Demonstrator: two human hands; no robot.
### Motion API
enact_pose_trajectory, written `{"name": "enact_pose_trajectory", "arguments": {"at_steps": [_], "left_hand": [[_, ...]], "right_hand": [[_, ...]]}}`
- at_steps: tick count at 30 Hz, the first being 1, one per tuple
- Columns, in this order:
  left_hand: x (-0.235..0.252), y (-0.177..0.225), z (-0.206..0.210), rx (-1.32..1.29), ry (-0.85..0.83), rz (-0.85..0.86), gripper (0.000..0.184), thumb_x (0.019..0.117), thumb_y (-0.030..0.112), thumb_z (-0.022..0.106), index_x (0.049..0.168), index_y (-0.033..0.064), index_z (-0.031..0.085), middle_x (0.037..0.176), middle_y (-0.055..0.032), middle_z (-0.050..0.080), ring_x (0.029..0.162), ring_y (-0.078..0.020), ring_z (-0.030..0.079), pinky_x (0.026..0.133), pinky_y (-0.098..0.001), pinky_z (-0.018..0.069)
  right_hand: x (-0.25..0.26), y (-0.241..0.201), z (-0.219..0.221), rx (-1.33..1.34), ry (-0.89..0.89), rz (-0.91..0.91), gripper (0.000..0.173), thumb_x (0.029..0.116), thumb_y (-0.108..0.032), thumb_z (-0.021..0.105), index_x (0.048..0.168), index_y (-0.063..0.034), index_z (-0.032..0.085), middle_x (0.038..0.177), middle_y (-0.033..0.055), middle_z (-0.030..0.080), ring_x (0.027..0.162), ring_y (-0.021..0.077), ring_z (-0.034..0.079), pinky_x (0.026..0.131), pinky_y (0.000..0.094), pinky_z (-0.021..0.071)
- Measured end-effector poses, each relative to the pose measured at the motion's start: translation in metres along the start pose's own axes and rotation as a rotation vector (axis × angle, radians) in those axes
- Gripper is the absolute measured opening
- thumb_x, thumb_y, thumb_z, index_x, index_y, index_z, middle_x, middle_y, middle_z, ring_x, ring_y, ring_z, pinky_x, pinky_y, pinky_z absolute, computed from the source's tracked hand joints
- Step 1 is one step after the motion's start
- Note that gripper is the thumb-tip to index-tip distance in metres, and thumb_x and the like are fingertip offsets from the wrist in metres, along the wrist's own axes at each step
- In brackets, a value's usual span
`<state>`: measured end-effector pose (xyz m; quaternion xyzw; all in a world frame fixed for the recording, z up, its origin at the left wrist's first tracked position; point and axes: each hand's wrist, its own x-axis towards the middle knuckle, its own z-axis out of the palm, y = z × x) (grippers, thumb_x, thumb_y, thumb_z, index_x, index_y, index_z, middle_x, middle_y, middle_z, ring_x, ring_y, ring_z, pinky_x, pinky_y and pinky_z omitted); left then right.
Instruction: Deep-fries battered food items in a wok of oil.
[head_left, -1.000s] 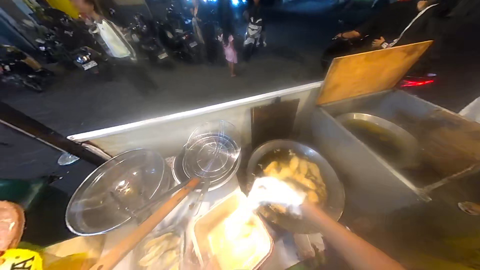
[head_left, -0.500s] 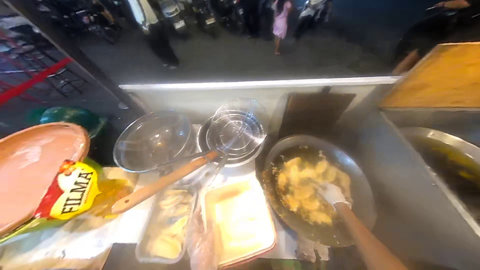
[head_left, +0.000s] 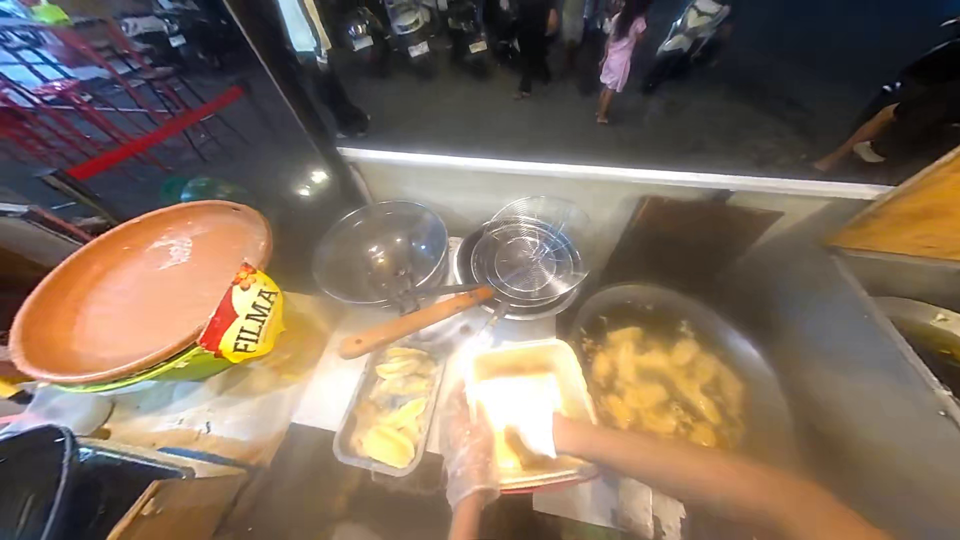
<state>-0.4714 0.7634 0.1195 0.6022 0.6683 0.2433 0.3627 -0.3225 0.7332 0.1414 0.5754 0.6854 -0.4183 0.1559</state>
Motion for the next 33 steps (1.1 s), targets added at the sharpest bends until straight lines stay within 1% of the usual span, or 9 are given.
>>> {"name": "enact_pose_trajectory", "arguments": {"at_steps": [2,8,14,16,20,22,24,28,33], "left_hand": [[0.001,-0.003,0.000,-0.021,-0.003,0.009,0.051,0.0965,0.025,0.067,0.144,0.0102,0.056,0.129,-0.0112,0.069,0.121,-0.0258,0.064,0.107,-0.0496,0.0488],[0.002,-0.011,0.006,-0.060,-0.034,-0.007,0.052,0.0963,0.026,0.066,0.145,0.0125,0.056,0.134,-0.0114,0.065,0.126,-0.0259,0.061,0.109,-0.0491,0.0471],[0.003,-0.009,0.005,-0.025,-0.061,-0.013,0.051,0.0979,0.027,0.063,0.146,0.0137,0.055,0.135,-0.0106,0.065,0.127,-0.0260,0.060,0.109,-0.0492,0.0469],[0.003,-0.009,0.005,-0.018,-0.057,-0.009,0.050,0.0977,0.027,0.063,0.146,0.0137,0.055,0.134,-0.0103,0.066,0.125,-0.0258,0.061,0.108,-0.0492,0.0476],[0.003,-0.007,0.004,-0.021,-0.055,-0.020,0.050,0.0980,0.028,0.063,0.145,0.0141,0.056,0.134,-0.0097,0.066,0.126,-0.0253,0.061,0.109,-0.0490,0.0468],[0.003,-0.007,0.005,-0.025,-0.059,-0.009,0.050,0.0987,0.027,0.063,0.146,0.0124,0.055,0.135,-0.0114,0.065,0.126,-0.0264,0.061,0.109,-0.0497,0.0464],[0.004,-0.007,0.005,-0.002,-0.049,0.006,0.049,0.0986,0.028,0.063,0.145,0.0129,0.056,0.134,-0.0110,0.066,0.126,-0.0265,0.061,0.109,-0.0498,0.0474],[0.004,-0.008,0.006,0.013,-0.023,0.017,0.050,0.0972,0.027,0.065,0.144,0.0129,0.057,0.130,-0.0121,0.067,0.122,-0.0279,0.063,0.107,-0.0511,0.0484],[0.004,-0.009,0.007,-0.006,-0.015,0.018,0.050,0.0951,0.023,0.067,0.143,0.0127,0.058,0.126,-0.0125,0.069,0.117,-0.0282,0.066,0.102,-0.0528,0.0516]], "right_hand": [[0.039,-0.001,0.030,-0.126,-0.019,-0.050,0.029,0.0921,-0.013,0.071,0.112,0.0073,0.067,0.115,0.0303,0.066,0.112,0.0487,0.063,0.091,0.0689,0.0495],[0.033,-0.017,0.015,-0.197,-0.079,0.040,0.028,0.0948,-0.008,0.067,0.117,0.0089,0.066,0.120,0.0318,0.064,0.116,0.0497,0.061,0.094,0.0688,0.0480],[0.011,0.009,-0.022,-0.176,-0.016,0.018,0.035,0.0931,-0.018,0.069,0.120,0.0041,0.065,0.119,0.0309,0.064,0.114,0.0505,0.060,0.090,0.0710,0.0467],[-0.008,0.009,-0.041,-0.061,0.037,0.037,0.037,0.0938,-0.024,0.072,0.120,0.0016,0.066,0.117,0.0282,0.066,0.113,0.0464,0.062,0.091,0.0675,0.0483],[-0.039,0.021,-0.053,0.177,0.339,-0.002,0.031,0.0960,-0.030,0.070,0.116,-0.0064,0.069,0.108,0.0203,0.070,0.101,0.0368,0.067,0.089,0.0582,0.0524],[-0.027,0.023,-0.054,0.180,0.279,0.015,0.029,0.0984,-0.018,0.068,0.124,-0.0058,0.068,0.128,0.0179,0.066,0.120,0.0345,0.062,0.104,0.0556,0.0475],[0.009,0.048,-0.039,0.042,0.262,-0.110,0.033,0.0952,-0.022,0.069,0.123,-0.0048,0.070,0.135,0.0198,0.063,0.124,0.0370,0.060,0.104,0.0576,0.0492],[0.053,0.041,-0.010,0.032,0.317,0.150,0.046,0.0953,-0.019,0.067,0.138,-0.0017,0.058,0.137,0.0241,0.060,0.129,0.0415,0.058,0.104,0.0617,0.0490],[0.047,0.013,-0.005,0.053,0.391,0.270,0.037,0.0978,-0.006,0.058,0.134,-0.0035,0.060,0.137,0.0240,0.060,0.125,0.0450,0.060,0.094,0.0669,0.0522]]}}
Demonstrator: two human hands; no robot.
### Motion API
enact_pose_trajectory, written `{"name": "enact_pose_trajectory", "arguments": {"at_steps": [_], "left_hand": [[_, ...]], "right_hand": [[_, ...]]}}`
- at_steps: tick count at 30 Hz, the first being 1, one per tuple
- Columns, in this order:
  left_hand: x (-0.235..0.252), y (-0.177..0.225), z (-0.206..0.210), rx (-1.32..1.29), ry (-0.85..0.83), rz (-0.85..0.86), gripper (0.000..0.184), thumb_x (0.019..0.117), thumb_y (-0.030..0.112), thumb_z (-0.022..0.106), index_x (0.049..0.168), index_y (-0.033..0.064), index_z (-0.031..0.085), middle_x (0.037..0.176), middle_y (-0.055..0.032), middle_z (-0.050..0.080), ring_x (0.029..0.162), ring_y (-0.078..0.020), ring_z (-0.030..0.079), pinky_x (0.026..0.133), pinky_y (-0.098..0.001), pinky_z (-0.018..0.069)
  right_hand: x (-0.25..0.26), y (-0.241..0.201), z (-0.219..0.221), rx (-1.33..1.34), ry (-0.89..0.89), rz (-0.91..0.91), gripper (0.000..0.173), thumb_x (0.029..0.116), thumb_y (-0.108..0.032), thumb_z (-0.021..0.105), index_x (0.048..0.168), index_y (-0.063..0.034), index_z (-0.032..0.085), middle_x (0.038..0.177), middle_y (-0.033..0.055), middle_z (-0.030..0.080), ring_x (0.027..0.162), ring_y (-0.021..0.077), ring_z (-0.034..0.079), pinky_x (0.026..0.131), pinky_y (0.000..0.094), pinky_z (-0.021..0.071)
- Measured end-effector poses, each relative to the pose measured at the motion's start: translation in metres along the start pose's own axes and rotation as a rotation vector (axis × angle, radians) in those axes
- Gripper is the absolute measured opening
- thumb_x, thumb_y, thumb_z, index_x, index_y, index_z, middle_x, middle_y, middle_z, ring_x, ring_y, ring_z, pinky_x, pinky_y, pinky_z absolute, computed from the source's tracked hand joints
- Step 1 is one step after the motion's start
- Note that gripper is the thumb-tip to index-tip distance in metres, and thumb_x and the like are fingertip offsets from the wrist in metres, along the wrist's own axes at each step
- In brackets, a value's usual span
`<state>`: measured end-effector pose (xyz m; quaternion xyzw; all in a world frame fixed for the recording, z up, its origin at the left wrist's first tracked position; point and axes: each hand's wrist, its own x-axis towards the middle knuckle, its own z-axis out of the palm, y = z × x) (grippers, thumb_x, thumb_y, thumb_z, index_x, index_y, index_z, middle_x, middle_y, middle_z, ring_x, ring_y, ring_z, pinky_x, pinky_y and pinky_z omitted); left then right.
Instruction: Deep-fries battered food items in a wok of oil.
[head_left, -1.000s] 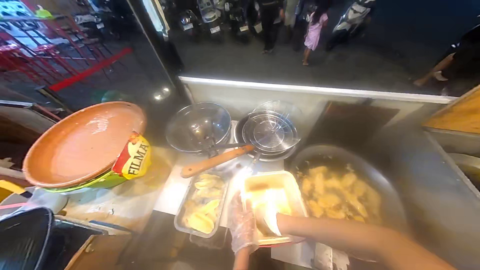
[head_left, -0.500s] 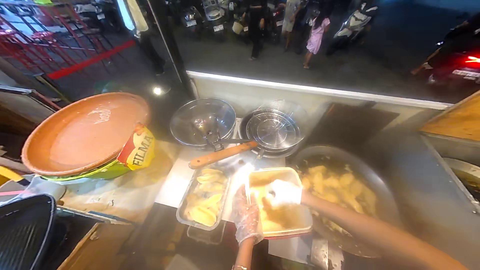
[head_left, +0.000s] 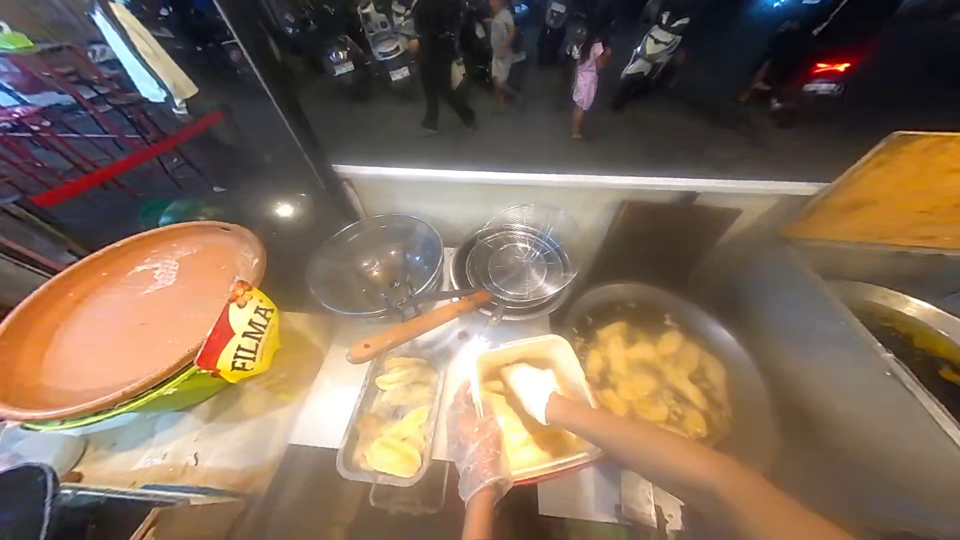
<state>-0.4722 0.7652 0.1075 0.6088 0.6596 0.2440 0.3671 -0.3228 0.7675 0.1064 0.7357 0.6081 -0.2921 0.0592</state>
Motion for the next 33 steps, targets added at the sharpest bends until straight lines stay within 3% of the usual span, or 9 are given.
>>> {"name": "enact_pose_trajectory", "arguments": {"at_steps": [5,8,16,24,27,28,29,31,33], "left_hand": [[0.000,0.001,0.001,-0.010,0.005,-0.003,0.050,0.0949,0.023,0.067,0.143,0.0114,0.058,0.125,-0.0120,0.069,0.117,-0.0277,0.066,0.102,-0.0518,0.0515],[-0.003,0.005,0.002,-0.019,0.001,-0.010,0.050,0.0959,0.024,0.066,0.143,0.0112,0.057,0.128,-0.0116,0.069,0.120,-0.0278,0.064,0.104,-0.0517,0.0498],[-0.010,0.005,-0.001,-0.112,-0.027,0.046,0.056,0.0957,0.020,0.068,0.147,0.0051,0.051,0.127,-0.0185,0.067,0.116,-0.0315,0.065,0.102,-0.0517,0.0508],[0.005,-0.024,0.015,-0.162,-0.008,0.066,0.056,0.0947,0.020,0.066,0.146,0.0048,0.050,0.125,-0.0163,0.067,0.110,-0.0255,0.067,0.096,-0.0450,0.0550],[0.012,-0.047,0.028,-0.118,0.114,0.235,0.053,0.0960,0.025,0.065,0.143,0.0024,0.054,0.119,-0.0158,0.070,0.103,-0.0214,0.070,0.089,-0.0378,0.0584],[0.012,-0.053,0.033,-0.133,0.186,0.314,0.053,0.0948,0.025,0.065,0.140,-0.0008,0.056,0.115,-0.0181,0.071,0.100,-0.0217,0.071,0.085,-0.0357,0.0594],[0.004,-0.035,0.019,-0.152,0.062,0.221,0.056,0.0969,0.020,0.064,0.146,-0.0013,0.049,0.125,-0.0212,0.066,0.110,-0.0245,0.067,0.096,-0.0390,0.0556],[-0.002,-0.011,0.004,-0.205,-0.050,0.063,0.061,0.0947,0.013,0.066,0.150,-0.0005,0.044,0.136,-0.0219,0.061,0.120,-0.0250,0.062,0.105,-0.0396,0.0503],[-0.004,-0.005,0.002,-0.223,-0.006,0.047,0.059,0.0906,0.014,0.071,0.144,-0.0021,0.052,0.128,-0.0194,0.066,0.112,-0.0196,0.067,0.098,-0.0329,0.0544]], "right_hand": [[-0.027,-0.002,-0.007,-0.174,-0.069,-0.162,0.030,0.0932,-0.005,0.064,0.121,0.0051,0.064,0.134,0.0283,0.057,0.123,0.0486,0.057,0.090,0.0697,0.0495],[-0.013,-0.005,-0.010,-0.079,-0.097,-0.160,0.035,0.0957,-0.003,0.062,0.129,0.0072,0.060,0.139,0.0281,0.055,0.132,0.0450,0.053,0.105,0.0605,0.0482],[0.019,-0.030,-0.007,0.091,-0.169,-0.057,0.029,0.0938,-0.011,0.069,0.118,0.0056,0.067,0.126,0.0292,0.064,0.119,0.0474,0.061,0.094,0.0682,0.0512],[-0.058,-0.008,-0.039,0.159,-0.072,-0.272,0.031,0.1009,-0.006,0.058,0.130,0.0045,0.062,0.133,0.0285,0.060,0.128,0.0459,0.056,0.103,0.0615,0.0474],[-0.093,0.005,-0.061,0.281,-0.186,0.046,0.037,0.1075,-0.014,0.053,0.139,0.0047,0.056,0.145,0.0248,0.055,0.138,0.0390,0.050,0.114,0.0568,0.0379],[-0.108,0.036,-0.047,0.450,-0.036,0.004,0.039,0.1054,-0.016,0.057,0.134,0.0109,0.058,0.136,0.0315,0.060,0.129,0.0431,0.057,0.110,0.0571,0.0411],[-0.119,0.068,-0.037,0.585,0.141,-0.090,0.041,0.1025,-0.019,0.062,0.127,0.0136,0.061,0.124,0.0353,0.064,0.116,0.0455,0.062,0.102,0.0572,0.0463],[-0.135,0.100,-0.064,0.688,0.319,-0.034,0.042,0.0944,-0.026,0.073,0.125,0.0011,0.067,0.120,0.0240,0.069,0.111,0.0363,0.066,0.099,0.0533,0.0514],[-0.145,0.139,-0.086,0.838,0.375,0.088,0.032,0.0892,-0.024,0.077,0.116,-0.0097,0.070,0.105,0.0094,0.072,0.095,0.0213,0.069,0.087,0.0436,0.0574]]}}
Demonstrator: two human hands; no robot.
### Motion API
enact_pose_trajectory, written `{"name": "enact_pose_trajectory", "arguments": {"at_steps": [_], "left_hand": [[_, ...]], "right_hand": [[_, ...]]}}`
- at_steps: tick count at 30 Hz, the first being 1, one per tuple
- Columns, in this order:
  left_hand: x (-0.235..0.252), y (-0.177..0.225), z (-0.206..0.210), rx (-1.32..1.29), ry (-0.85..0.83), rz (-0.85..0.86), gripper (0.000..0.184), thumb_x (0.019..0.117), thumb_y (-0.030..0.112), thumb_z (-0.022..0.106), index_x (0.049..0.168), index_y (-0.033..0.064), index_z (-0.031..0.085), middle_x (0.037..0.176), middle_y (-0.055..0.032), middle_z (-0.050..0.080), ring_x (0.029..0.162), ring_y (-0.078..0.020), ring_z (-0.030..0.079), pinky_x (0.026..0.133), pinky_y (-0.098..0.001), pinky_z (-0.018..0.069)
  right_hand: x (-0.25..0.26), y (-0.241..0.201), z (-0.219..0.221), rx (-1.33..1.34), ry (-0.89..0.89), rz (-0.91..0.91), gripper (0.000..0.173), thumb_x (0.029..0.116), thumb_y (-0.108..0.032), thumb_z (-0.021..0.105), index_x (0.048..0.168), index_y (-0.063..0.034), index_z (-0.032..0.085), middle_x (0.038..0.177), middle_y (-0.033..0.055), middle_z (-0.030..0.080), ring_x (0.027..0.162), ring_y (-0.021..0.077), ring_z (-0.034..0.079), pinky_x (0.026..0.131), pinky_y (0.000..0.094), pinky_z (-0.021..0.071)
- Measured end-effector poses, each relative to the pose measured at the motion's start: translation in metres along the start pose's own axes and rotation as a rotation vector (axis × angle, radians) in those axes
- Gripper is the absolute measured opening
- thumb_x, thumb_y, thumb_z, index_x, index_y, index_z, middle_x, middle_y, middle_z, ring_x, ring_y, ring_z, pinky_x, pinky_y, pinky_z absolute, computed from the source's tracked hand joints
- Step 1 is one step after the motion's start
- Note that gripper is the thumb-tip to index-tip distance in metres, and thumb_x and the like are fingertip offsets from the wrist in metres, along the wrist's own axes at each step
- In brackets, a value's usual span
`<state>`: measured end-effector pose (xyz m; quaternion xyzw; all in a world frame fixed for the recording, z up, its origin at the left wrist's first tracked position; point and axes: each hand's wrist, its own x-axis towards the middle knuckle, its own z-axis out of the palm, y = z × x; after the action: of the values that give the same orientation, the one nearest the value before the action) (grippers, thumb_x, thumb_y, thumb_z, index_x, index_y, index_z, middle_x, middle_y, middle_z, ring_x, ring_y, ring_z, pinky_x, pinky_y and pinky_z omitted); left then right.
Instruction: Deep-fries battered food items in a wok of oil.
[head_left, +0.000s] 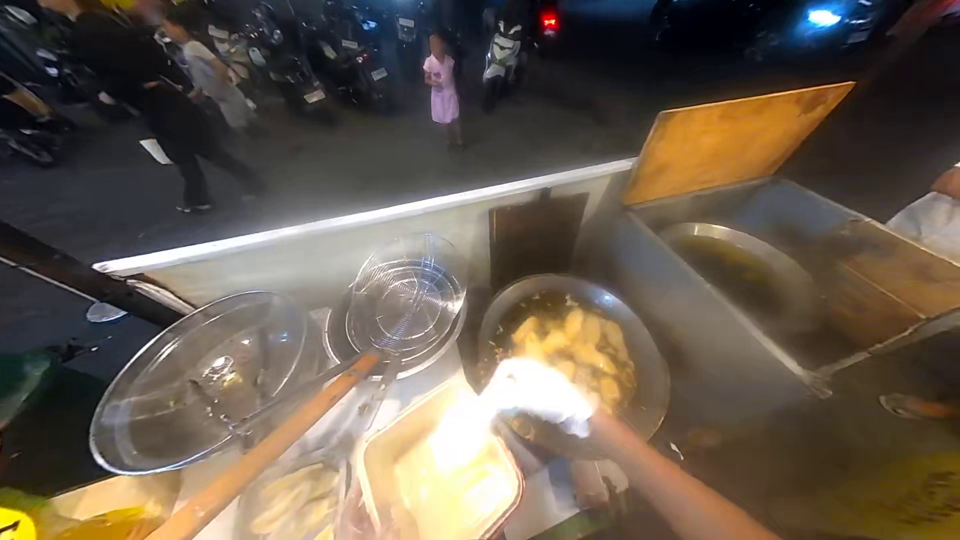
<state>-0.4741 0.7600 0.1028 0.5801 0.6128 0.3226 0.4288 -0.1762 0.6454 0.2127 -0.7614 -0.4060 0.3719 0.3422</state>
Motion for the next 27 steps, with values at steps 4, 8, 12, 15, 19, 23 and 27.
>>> {"name": "enact_pose_trajectory", "arguments": {"at_steps": [4,8,12,15,19,23,27], "left_hand": [[0.002,-0.007,0.000,0.033,-0.024,0.041,0.060,0.0951,0.011,0.066,0.149,-0.0028,0.044,0.136,-0.0230,0.060,0.123,-0.0240,0.062,0.106,-0.0370,0.0499],[0.008,-0.022,-0.001,0.078,0.008,0.085,0.060,0.0922,0.014,0.070,0.145,-0.0033,0.049,0.131,-0.0216,0.064,0.116,-0.0220,0.065,0.100,-0.0343,0.0538],[0.010,-0.029,-0.002,0.162,0.025,0.040,0.060,0.0922,0.023,0.071,0.146,0.0052,0.052,0.133,-0.0134,0.065,0.120,-0.0195,0.064,0.104,-0.0369,0.0521],[0.001,-0.001,-0.003,0.162,0.058,-0.007,0.055,0.0942,0.013,0.069,0.146,0.0042,0.053,0.135,-0.0183,0.063,0.125,-0.0284,0.061,0.109,-0.0470,0.0472],[0.001,0.004,0.001,0.231,0.068,-0.023,0.053,0.0941,0.019,0.069,0.144,0.0098,0.056,0.131,-0.0149,0.067,0.123,-0.0295,0.062,0.107,-0.0527,0.0470],[0.001,0.003,0.001,0.204,0.035,-0.041,0.052,0.0955,0.018,0.068,0.145,0.0106,0.055,0.133,-0.0128,0.066,0.123,-0.0273,0.063,0.107,-0.0520,0.0483],[-0.001,0.009,-0.001,0.180,0.043,-0.029,0.051,0.0952,0.020,0.069,0.144,0.0082,0.057,0.127,-0.0140,0.069,0.117,-0.0271,0.066,0.103,-0.0503,0.0507]], "right_hand": [[0.002,0.085,-0.066,0.048,0.177,0.200,0.033,0.0868,-0.038,0.079,0.107,-0.0130,0.073,0.095,0.0058,0.074,0.085,0.0192,0.071,0.080,0.0438,0.0601],[0.028,0.194,-0.077,-0.215,0.246,0.579,0.041,0.0843,-0.036,0.079,0.113,-0.0071,0.072,0.115,0.0181,0.071,0.111,0.0346,0.067,0.098,0.0594,0.0531],[0.058,0.257,-0.064,-0.450,0.097,0.684,0.040,0.0987,-0.034,0.066,0.123,-0.0021,0.070,0.131,0.0235,0.066,0.128,0.0383,0.060,0.109,0.0579,0.0462],[0.068,0.213,-0.062,-0.516,0.085,0.568,0.037,0.1000,-0.027,0.063,0.128,-0.0038,0.069,0.133,0.0226,0.065,0.130,0.0380,0.060,0.112,0.0572,0.0456],[0.057,0.076,-0.048,-0.516,0.211,0.171,0.028,0.1025,-0.029,0.059,0.109,-0.0072,0.075,0.112,0.0165,0.073,0.109,0.0338,0.069,0.097,0.0563,0.0537],[0.044,-0.026,0.028,-0.480,-0.123,-0.207,0.030,0.1026,-0.035,0.059,0.116,-0.0128,0.073,0.116,0.0109,0.072,0.112,0.0267,0.068,0.098,0.0502,0.0542],[0.057,-0.037,0.128,-0.799,-0.637,-0.271,0.032,0.1002,-0.015,0.061,0.126,0.0030,0.064,0.127,0.0289,0.064,0.122,0.0470,0.060,0.100,0.0663,0.0477]]}}
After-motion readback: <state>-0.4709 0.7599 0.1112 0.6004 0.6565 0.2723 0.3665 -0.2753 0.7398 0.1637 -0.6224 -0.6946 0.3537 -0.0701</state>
